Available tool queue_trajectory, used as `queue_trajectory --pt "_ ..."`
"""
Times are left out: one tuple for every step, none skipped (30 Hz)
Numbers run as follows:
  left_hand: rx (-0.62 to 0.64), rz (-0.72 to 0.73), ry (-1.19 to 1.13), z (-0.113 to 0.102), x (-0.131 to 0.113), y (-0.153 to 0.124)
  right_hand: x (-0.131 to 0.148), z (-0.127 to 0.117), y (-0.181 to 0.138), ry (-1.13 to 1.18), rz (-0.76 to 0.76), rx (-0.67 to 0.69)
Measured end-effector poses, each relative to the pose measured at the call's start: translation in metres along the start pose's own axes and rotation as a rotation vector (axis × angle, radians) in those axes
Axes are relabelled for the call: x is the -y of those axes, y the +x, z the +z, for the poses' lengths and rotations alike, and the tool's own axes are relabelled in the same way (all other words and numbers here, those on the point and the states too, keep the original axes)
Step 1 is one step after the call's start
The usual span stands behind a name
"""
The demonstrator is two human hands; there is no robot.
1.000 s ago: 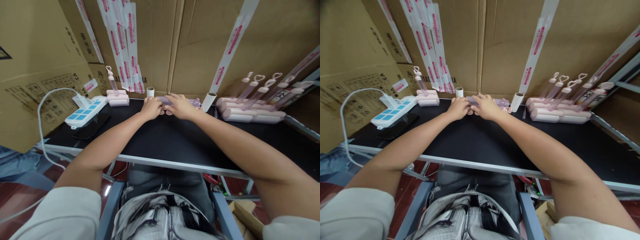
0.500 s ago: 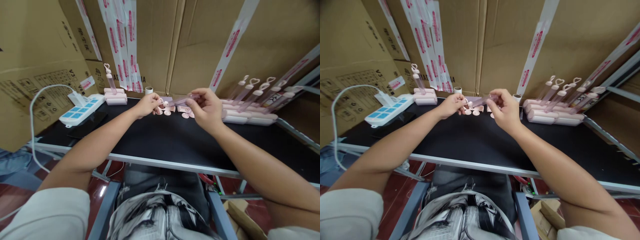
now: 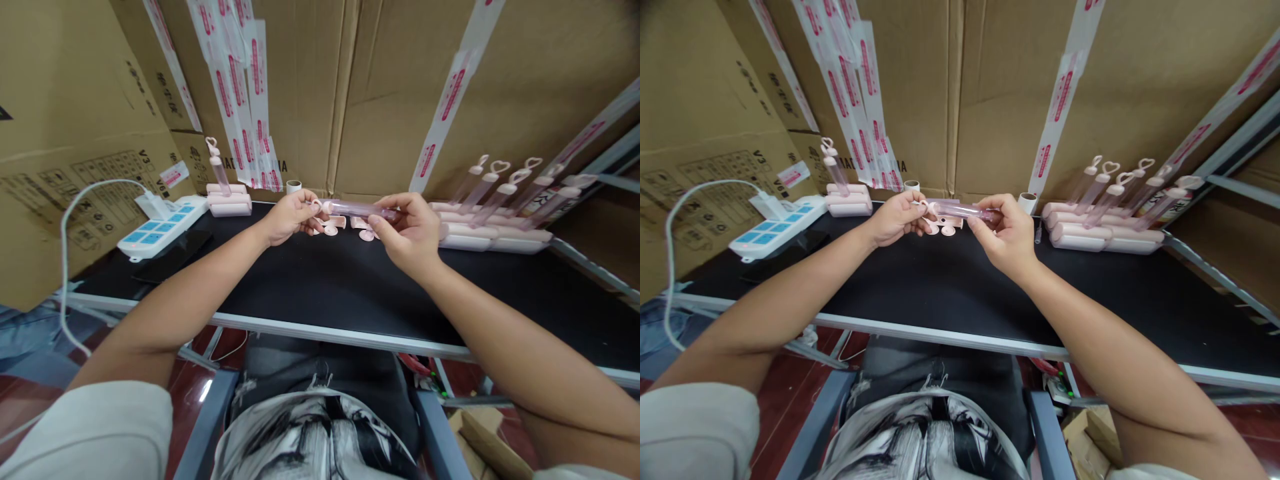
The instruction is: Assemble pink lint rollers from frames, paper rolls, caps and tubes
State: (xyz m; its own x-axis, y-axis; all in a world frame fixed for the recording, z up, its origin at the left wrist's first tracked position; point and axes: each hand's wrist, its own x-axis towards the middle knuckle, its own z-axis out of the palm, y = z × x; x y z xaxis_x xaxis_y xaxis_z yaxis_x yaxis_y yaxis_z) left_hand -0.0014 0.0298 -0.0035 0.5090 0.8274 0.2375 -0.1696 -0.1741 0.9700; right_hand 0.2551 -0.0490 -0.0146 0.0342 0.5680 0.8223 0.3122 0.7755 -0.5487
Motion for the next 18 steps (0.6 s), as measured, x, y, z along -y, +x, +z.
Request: queue_trajectory --pt "-0.013 0.007 0.003 0.001 0.0 0.0 0.0 0.0 -0.001 -0.01 0.01 0.006" --pt "-0.023 0.012 0.003 0.001 0.0 0.0 -0.001 0.0 -0.001 -0.019 0.02 0.01" --pt "-0.029 0.016 0.0 0.001 0.0 0.0 -0.002 0.0 -0.001 -0.025 0.029 0.014" --pt "-0.03 0.018 -0.002 0.001 0.0 0.0 -0.003 -0.001 -0.001 -0.026 0.041 0.019" --pt "-0.023 0.019 0.0 0.001 0.0 0.0 -0.004 -0.001 -0.001 -0.019 0.056 0.028" --pt "-0.007 0.017 0.01 0.001 0.0 -0.001 -0.005 -0.003 0.0 -0.003 0.079 0.043" --pt "0.016 0.014 0.031 0.001 -0.001 -0.002 -0.006 -0.004 0.001 0.018 0.111 0.073" --pt "0.049 0.009 0.062 0.001 -0.001 -0.003 -0.008 -0.006 0.003 0.041 0.151 0.127" --pt "0.089 0.003 0.103 0.001 -0.002 -0.004 -0.009 -0.008 0.004 0.059 0.191 0.205" --pt "0.129 -0.001 0.15 0.001 -0.003 -0.004 -0.01 -0.011 0.006 0.062 0.221 0.3" --pt "0.164 -0.002 0.198 0.002 -0.003 -0.005 -0.012 -0.013 0.007 0.043 0.231 0.405" --pt "0.191 -0.002 0.244 0.002 -0.002 -0.006 -0.013 -0.014 0.008 -0.001 0.218 0.512" --pt "0.215 -0.003 0.289 0.002 -0.001 -0.006 -0.013 -0.015 0.008 -0.063 0.187 0.611" --pt "0.238 -0.006 0.333 0.003 0.0 -0.007 -0.014 -0.015 0.008 -0.132 0.148 0.694" --pt "0.262 -0.007 0.374 0.003 0.002 -0.007 -0.014 -0.015 0.007 -0.194 0.11 0.757" --pt "0.289 -0.006 0.414 0.004 0.003 -0.008 -0.014 -0.014 0.006 -0.242 0.078 0.802" --pt "0.316 -0.003 0.45 0.004 0.005 -0.008 -0.014 -0.013 0.005 -0.273 0.056 0.83" --pt "0.341 0.005 0.482 0.005 0.007 -0.009 -0.014 -0.012 0.004 -0.292 0.039 0.836"
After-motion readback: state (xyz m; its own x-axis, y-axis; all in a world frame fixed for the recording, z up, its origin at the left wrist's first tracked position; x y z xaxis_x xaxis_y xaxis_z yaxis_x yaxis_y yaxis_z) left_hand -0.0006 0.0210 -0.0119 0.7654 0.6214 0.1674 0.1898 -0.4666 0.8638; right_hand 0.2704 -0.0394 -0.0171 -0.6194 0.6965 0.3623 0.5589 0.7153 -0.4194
